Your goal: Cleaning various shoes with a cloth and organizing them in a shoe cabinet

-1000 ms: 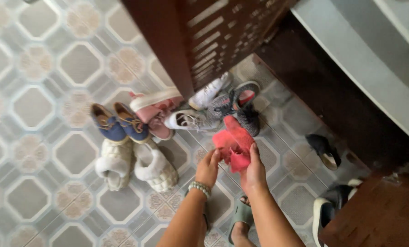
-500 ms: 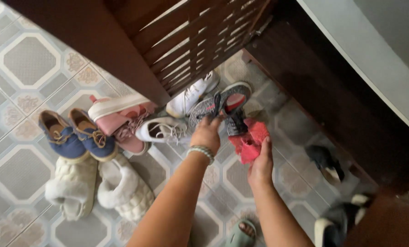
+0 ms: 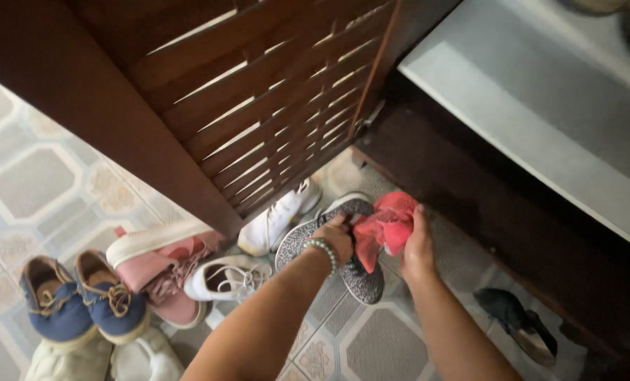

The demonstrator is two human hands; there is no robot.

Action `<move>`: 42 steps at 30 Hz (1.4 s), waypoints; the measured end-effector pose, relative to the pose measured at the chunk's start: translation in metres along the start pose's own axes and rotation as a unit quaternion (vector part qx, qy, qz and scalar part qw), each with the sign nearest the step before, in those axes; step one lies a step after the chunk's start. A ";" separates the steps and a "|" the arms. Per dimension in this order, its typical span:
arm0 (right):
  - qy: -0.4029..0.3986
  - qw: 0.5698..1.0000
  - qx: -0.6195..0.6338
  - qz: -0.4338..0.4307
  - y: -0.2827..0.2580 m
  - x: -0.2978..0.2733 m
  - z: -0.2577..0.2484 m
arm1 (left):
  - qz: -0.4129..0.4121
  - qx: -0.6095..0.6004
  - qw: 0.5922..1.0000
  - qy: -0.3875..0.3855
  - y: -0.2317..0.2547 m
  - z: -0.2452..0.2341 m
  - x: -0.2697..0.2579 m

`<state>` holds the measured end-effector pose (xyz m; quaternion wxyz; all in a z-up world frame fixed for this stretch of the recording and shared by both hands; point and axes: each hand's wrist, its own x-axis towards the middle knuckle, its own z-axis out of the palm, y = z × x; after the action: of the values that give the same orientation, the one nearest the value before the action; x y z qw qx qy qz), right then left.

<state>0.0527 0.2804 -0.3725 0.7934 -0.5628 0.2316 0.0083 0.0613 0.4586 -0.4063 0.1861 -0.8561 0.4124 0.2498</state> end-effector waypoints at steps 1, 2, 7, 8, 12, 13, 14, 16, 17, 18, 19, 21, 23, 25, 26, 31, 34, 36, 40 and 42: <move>-0.002 1.000 0.006 -0.009 -0.005 0.012 -0.001 | -0.004 0.009 1.000 0.004 -0.008 -0.022 -0.020; -0.025 0.999 0.016 -0.023 -0.009 0.018 -0.008 | -0.173 -0.413 0.891 0.067 -0.008 -0.043 -0.040; -0.114 0.984 0.064 -0.124 -0.044 0.010 -0.037 | -0.120 -0.245 0.940 0.204 -0.021 -0.060 -0.078; -0.150 0.981 0.040 -0.116 -0.057 0.001 -0.039 | -0.155 -0.340 0.880 0.292 -0.019 -0.062 -0.083; -0.265 0.900 -0.254 -0.236 -0.113 -0.069 -0.034 | -0.211 -0.499 0.715 0.441 -0.012 -0.088 -0.100; -0.266 0.898 -0.252 -0.244 -0.124 -0.079 -0.030 | -0.210 -0.493 0.716 0.447 -0.002 -0.116 -0.117; -0.254 0.829 -0.388 -0.312 -0.134 -0.091 -0.027 | -0.242 -0.572 0.681 0.388 0.009 -0.144 -0.134; -0.228 0.737 -0.513 -0.376 -0.145 -0.098 -0.022 | -0.266 -0.641 0.641 0.328 0.030 -0.163 -0.136; -0.236 0.774 -0.487 -0.329 -0.148 -0.092 -0.020 | -0.189 -0.576 0.677 0.417 0.037 -0.155 -0.121; -0.243 0.808 -0.458 -0.281 -0.150 -0.086 -0.018 | -0.107 -0.499 0.703 0.496 0.045 -0.147 -0.105; -0.239 0.808 -0.457 -0.285 -0.161 -0.085 -0.013 | -0.102 -0.495 0.704 0.498 0.053 -0.152 -0.098; -0.236 0.852 -0.436 -0.170 -0.177 -0.083 0.002 | -0.131 -0.481 0.723 0.479 0.069 -0.155 -0.087; -0.217 0.822 -0.510 -0.134 -0.224 -0.121 0.004 | -0.182 -0.468 0.707 0.497 0.068 -0.166 -0.095; -0.202 0.784 -0.580 -0.094 -0.240 -0.135 -0.016 | -0.237 -0.457 0.688 0.511 0.069 -0.172 -0.107; -0.217 0.760 -0.595 -0.148 -0.236 -0.127 -0.034 | -0.272 -0.493 0.632 0.533 0.063 -0.176 -0.113; -0.183 0.658 -0.631 -0.368 -0.220 -0.104 -0.066 | -0.349 -0.551 0.508 0.563 0.072 -0.171 -0.079; -0.061 0.619 -0.667 -0.410 -0.213 -0.102 -0.055 | -0.242 -0.797 0.199 0.517 0.084 -0.157 -0.036; -0.027 0.672 -0.596 -0.438 -0.209 -0.109 -0.043 | -0.153 -0.873 -0.003 0.463 0.091 -0.150 -0.012; -0.096 0.782 -0.436 -0.436 -0.183 -0.136 -0.047 | -0.003 -0.946 -0.136 0.295 0.118 -0.253 -0.099; -0.175 0.835 -0.301 -0.426 -0.174 -0.153 -0.058 | 0.096 -0.953 -0.089 0.274 0.129 -0.317 -0.162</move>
<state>-0.0567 0.2022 -0.1754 0.5367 -0.8063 -0.1875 -0.1631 -0.0417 0.3151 -0.0716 0.9692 0.1305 0.1413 -0.1538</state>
